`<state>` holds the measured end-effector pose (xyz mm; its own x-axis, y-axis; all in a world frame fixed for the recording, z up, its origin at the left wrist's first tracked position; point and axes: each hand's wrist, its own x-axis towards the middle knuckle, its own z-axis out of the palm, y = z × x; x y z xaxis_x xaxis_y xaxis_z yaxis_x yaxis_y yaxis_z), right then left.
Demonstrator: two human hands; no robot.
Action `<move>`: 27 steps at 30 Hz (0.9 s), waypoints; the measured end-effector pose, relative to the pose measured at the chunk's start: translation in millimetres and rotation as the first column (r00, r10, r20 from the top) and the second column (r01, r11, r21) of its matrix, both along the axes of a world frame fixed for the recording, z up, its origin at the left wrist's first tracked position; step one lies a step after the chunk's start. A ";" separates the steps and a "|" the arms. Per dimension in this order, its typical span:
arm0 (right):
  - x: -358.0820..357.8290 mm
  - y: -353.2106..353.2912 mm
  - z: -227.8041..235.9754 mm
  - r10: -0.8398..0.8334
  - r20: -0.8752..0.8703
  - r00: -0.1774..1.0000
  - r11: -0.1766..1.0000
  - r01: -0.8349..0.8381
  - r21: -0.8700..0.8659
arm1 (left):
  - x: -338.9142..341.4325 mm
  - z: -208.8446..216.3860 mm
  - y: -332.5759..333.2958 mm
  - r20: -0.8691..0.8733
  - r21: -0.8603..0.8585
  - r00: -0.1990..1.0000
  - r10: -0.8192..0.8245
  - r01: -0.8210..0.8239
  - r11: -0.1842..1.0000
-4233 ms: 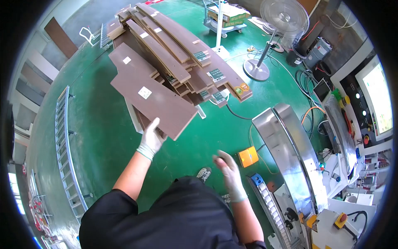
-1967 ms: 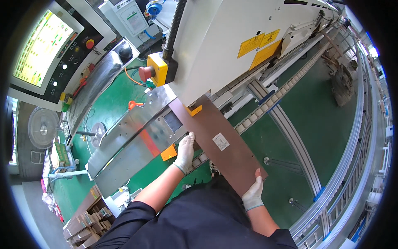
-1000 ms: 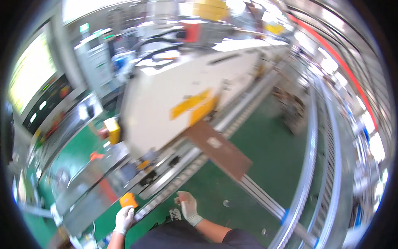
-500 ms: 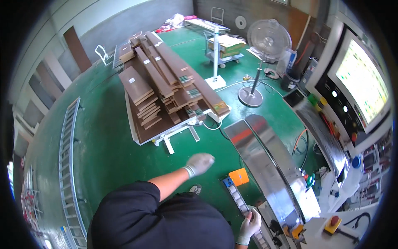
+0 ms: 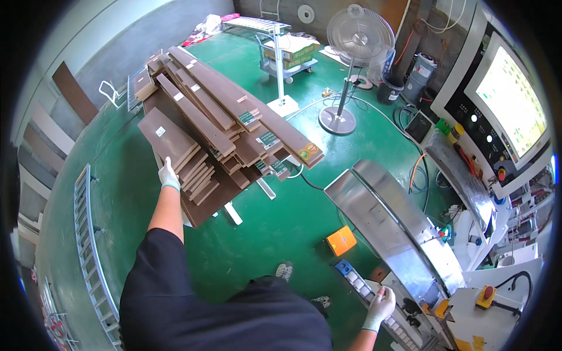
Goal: The person takes wood panels one at a time from a stack and feeds them into a processing machine while wearing gloves.
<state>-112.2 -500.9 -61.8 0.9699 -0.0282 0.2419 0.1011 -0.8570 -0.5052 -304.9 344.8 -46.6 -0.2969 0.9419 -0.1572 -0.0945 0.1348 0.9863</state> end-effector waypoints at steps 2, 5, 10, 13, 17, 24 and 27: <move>0.6 5.4 -5.7 0.010 0.014 1.000 1.000 -0.010 -0.004 | -16.9 -6.5 26.8 -0.137 -0.034 0.990 -0.022 0.018 0.999; -1.9 5.7 -1.3 -0.042 -0.011 0.999 0.996 0.041 -0.073 | -18.9 -23.2 16.9 -0.065 -0.116 0.983 -0.169 0.161 0.980; 6.1 -3.6 -12.0 -0.054 -0.115 0.992 0.990 0.039 -0.136 | -30.8 -7.7 4.8 -0.063 -0.102 0.975 -0.214 0.207 0.973; 8.5 10.1 -8.2 0.011 -0.184 0.983 1.000 -0.009 0.013 | -52.9 0.4 -11.6 0.066 -0.209 0.963 -0.261 0.269 0.940; 2.3 86.9 22.7 0.254 -0.441 0.861 0.821 0.049 0.568 | -63.1 20.9 -91.1 0.356 -0.300 0.855 -0.377 0.486 0.821; -37.2 282.1 66.2 0.884 -0.395 0.249 0.411 -0.011 0.912 | -43.8 18.8 -299.4 0.527 -0.277 0.490 -0.694 0.872 0.404; -52.5 329.6 65.6 0.973 -0.209 0.095 0.185 0.215 0.959 | -20.1 25.5 -389.1 0.609 -0.208 0.389 -0.692 0.919 0.334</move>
